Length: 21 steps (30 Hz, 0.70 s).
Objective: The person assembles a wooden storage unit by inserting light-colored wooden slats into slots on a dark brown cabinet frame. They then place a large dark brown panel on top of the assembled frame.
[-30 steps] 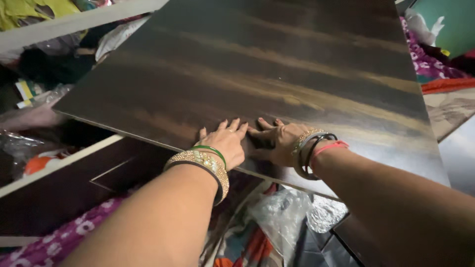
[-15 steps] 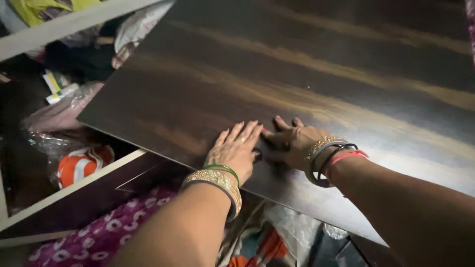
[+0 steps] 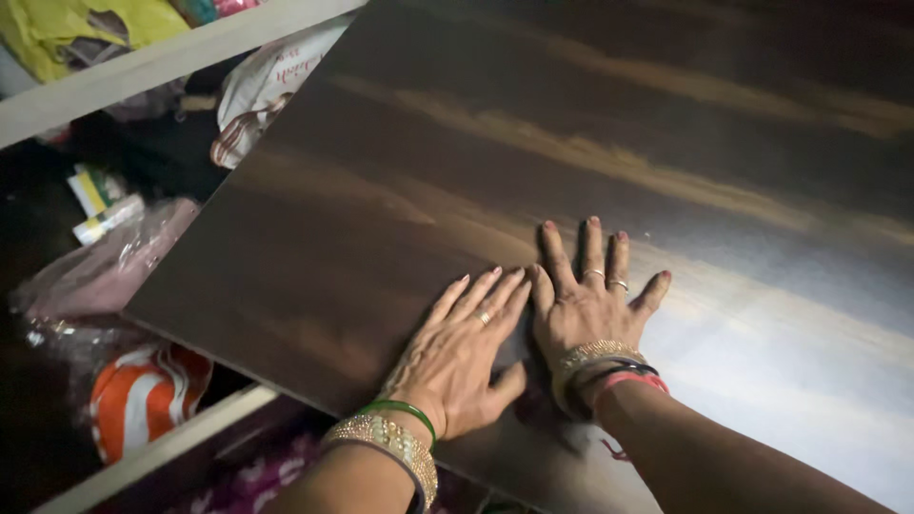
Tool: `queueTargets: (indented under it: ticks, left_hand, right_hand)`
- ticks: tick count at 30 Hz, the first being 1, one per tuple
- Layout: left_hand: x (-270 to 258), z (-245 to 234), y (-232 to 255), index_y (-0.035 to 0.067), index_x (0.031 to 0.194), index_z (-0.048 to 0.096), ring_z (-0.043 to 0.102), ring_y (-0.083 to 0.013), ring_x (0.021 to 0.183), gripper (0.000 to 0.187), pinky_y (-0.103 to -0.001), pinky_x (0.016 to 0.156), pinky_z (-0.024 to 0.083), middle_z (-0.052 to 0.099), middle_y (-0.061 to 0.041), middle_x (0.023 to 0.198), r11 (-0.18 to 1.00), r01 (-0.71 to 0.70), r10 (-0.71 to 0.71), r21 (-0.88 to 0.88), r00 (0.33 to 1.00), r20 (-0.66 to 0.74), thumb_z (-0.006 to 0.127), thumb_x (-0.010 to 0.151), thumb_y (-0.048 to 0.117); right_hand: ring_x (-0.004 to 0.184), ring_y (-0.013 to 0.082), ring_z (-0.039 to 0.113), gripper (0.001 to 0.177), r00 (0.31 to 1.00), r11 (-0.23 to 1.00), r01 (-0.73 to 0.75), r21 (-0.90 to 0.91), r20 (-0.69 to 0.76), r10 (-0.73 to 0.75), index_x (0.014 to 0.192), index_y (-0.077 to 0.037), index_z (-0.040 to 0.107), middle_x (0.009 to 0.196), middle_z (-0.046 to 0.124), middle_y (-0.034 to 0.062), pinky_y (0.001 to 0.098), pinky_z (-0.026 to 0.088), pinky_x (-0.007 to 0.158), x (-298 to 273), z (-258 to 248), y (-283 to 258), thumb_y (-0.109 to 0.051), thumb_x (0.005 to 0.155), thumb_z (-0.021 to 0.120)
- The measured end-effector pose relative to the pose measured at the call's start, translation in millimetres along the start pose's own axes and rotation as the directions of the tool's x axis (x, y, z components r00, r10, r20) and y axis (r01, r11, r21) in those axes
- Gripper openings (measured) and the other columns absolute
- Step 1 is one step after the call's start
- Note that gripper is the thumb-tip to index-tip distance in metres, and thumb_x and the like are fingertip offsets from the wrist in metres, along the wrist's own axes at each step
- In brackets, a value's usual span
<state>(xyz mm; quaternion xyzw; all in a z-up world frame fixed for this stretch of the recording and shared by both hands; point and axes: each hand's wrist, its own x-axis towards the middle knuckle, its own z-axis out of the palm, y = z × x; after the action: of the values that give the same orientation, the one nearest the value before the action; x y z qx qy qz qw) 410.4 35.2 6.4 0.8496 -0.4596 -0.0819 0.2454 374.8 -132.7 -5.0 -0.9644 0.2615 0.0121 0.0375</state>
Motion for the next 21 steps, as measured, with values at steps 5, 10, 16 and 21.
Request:
queueTargets:
  ticks: [5,10,16,21]
  left_hand:
    - [45,0,-52,0.003,0.158,0.032,0.022,-0.0281,0.155,0.073,-0.044,0.126,0.011,0.031,-0.014,0.166,0.988,0.119,-0.091,0.102,0.965,-0.246,0.053,0.095,0.034]
    - [51,-12,-107,0.019,0.154,0.037,0.021,-0.0285,0.151,0.063,-0.052,0.123,0.005,0.030,-0.010,0.163,0.888,0.420,-0.357,0.189,0.887,-0.292,0.045,0.098,0.045]
    - [45,-45,-168,0.018,0.156,0.034,0.019,-0.0303,0.150,0.068,-0.059,0.119,0.004,0.026,-0.011,0.164,0.725,0.657,-0.537,0.208,0.728,-0.427,0.040,0.097,0.052]
    - [31,-76,-205,0.010,0.155,0.033,0.022,-0.0325,0.150,0.080,-0.060,0.118,0.007,0.029,-0.015,0.163,0.631,0.762,-0.604,0.145,0.600,-0.524,0.044,0.095,0.060]
  right_hand:
    - [0.153,0.0308,0.005,0.065,0.999,0.999,-0.035,-0.027,-0.008,0.035,0.161,-0.044,0.022,0.172,0.009,0.0055,0.0700,-0.004,0.114,32,4,-28,-0.058,0.097,0.024]
    - [0.152,0.0353,0.005,0.064,0.999,0.999,0.023,-0.027,-0.036,-0.024,0.161,-0.039,0.023,0.170,0.011,0.0116,0.0671,-0.002,0.115,43,4,-44,-0.055,0.099,0.022]
    - [0.155,0.0340,0.003,0.073,0.997,0.997,0.075,-0.023,0.010,-0.075,0.162,-0.039,0.019,0.171,0.007,0.0102,0.0652,-0.002,0.116,51,-5,-95,-0.063,0.093,0.025]
    - [0.156,0.0352,0.004,0.073,0.972,0.972,0.234,-0.003,0.002,-0.234,0.161,-0.038,0.024,0.170,0.011,0.0121,0.0612,-0.003,0.116,49,-3,-144,-0.065,0.094,0.029]
